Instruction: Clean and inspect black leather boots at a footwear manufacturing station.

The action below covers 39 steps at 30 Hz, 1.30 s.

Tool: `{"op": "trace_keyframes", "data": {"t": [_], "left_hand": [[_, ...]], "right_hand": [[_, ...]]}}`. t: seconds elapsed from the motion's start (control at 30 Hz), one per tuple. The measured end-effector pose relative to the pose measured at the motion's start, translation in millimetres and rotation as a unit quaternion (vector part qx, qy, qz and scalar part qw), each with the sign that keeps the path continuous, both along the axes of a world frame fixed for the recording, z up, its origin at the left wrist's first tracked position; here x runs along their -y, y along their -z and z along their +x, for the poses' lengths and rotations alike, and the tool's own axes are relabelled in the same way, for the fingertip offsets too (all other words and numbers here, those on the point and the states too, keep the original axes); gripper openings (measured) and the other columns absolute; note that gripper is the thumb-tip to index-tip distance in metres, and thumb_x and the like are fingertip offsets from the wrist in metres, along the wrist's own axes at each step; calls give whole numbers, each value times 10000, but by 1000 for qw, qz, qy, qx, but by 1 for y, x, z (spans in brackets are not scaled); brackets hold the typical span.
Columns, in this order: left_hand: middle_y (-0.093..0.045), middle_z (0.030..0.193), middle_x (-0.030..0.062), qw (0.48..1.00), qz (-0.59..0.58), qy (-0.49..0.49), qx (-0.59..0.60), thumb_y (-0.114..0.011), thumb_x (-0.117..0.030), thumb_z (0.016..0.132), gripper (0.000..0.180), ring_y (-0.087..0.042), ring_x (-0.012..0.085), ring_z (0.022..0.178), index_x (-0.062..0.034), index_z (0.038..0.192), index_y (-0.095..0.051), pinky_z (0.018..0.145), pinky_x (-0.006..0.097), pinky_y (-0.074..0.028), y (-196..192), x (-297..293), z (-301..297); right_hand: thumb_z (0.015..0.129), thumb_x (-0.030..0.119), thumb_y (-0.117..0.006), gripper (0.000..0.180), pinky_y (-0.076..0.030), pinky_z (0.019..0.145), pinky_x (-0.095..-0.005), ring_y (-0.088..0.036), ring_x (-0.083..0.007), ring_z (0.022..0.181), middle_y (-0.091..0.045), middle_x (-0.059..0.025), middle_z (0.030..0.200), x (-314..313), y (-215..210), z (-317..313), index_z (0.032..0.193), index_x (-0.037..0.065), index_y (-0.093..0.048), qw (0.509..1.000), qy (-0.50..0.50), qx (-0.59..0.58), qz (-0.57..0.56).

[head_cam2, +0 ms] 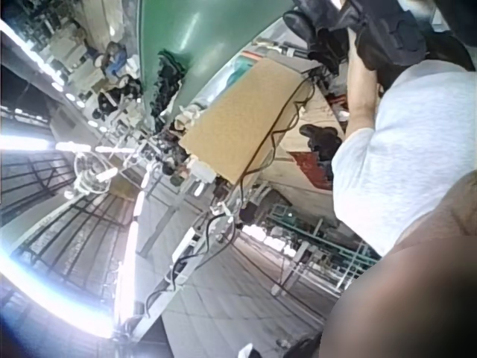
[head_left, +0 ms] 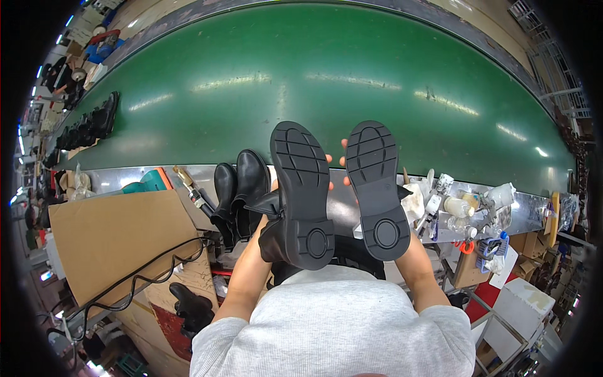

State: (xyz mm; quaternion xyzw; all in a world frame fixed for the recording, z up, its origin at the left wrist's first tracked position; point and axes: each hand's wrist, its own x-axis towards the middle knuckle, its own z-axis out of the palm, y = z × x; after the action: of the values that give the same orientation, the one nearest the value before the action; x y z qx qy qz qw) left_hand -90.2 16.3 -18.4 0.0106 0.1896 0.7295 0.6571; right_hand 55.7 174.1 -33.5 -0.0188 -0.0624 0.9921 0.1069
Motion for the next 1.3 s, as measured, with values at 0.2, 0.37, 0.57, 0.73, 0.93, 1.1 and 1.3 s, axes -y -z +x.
{"op": "trace_keyframes", "data": {"t": [0.2, 0.37, 0.57, 0.73, 0.93, 1.1, 1.3], "left_hand": [[-519, 1203, 175, 945, -130, 55, -294, -620, -201, 845, 666, -580, 222, 1023, -21, 1381, -268, 854, 290, -483, 2, 9, -51], [-304, 1368, 300, 614, -336, 156, -697, -428, -484, 878, 797, -283, 357, 1307, 102, 1361, -186, 1067, 374, -239, 38, -25, -47], [-179, 1417, 298, 587, -14, -46, -808, -447, -249, 834, 612, -174, 485, 1304, 30, 1355, -288, 1056, 567, -116, -56, -41, 76], [-197, 1451, 211, 549, 16, -11, -836, -297, -336, 914, 571, -157, 407, 1343, -43, 1400, -234, 1065, 549, -97, -61, -56, 48], [-550, 684, 148, 771, -289, -73, -563, -420, -276, 931, 366, -525, 241, 640, 31, 778, -550, 607, 363, -422, -12, -24, -8], [-465, 1044, 389, 723, -353, 33, -593, -580, -307, 753, 666, -478, 477, 1021, 209, 1112, -359, 936, 435, -377, 6, 33, 78], [-631, 723, 182, 515, -377, 93, -764, -609, -92, 639, 119, -647, 311, 677, 5, 707, -616, 615, 419, -501, 22, -26, 79]], "right_hand": [[881, 264, -547, 486, -561, 627, -346, -638, -316, 842, -607, -177, 1026, -11, -11, 22, 1258, -13, -417, 986, -3, 145, 82], [810, 292, -660, 443, -522, 706, -306, -625, -162, 811, -617, -87, 987, -17, 42, 42, 1100, -12, -518, 919, -89, 290, 254], [711, 80, -624, 554, -444, 880, -316, -576, -208, 983, -575, -111, 1111, 11, 32, 45, 1223, -28, -443, 934, -42, 228, 271], [689, 43, -599, 594, -441, 892, -332, -574, -229, 998, -561, -120, 1144, 28, 26, 66, 1253, -20, -425, 923, 14, 327, 203], [791, 162, -630, 524, -495, 870, -412, -593, -297, 993, -562, -193, 1118, -20, -33, 34, 1236, -41, -440, 928, 44, 222, 295], [802, 324, -657, 669, -446, 842, -303, -579, -258, 993, -587, -191, 1096, -24, 4, -15, 1265, -89, -407, 684, -93, 413, 595], [886, 450, -480, 606, -358, 952, -344, -507, -301, 1110, -548, -243, 1164, -16, 90, -18, 1187, -76, -486, 514, -186, 373, 750]]}}
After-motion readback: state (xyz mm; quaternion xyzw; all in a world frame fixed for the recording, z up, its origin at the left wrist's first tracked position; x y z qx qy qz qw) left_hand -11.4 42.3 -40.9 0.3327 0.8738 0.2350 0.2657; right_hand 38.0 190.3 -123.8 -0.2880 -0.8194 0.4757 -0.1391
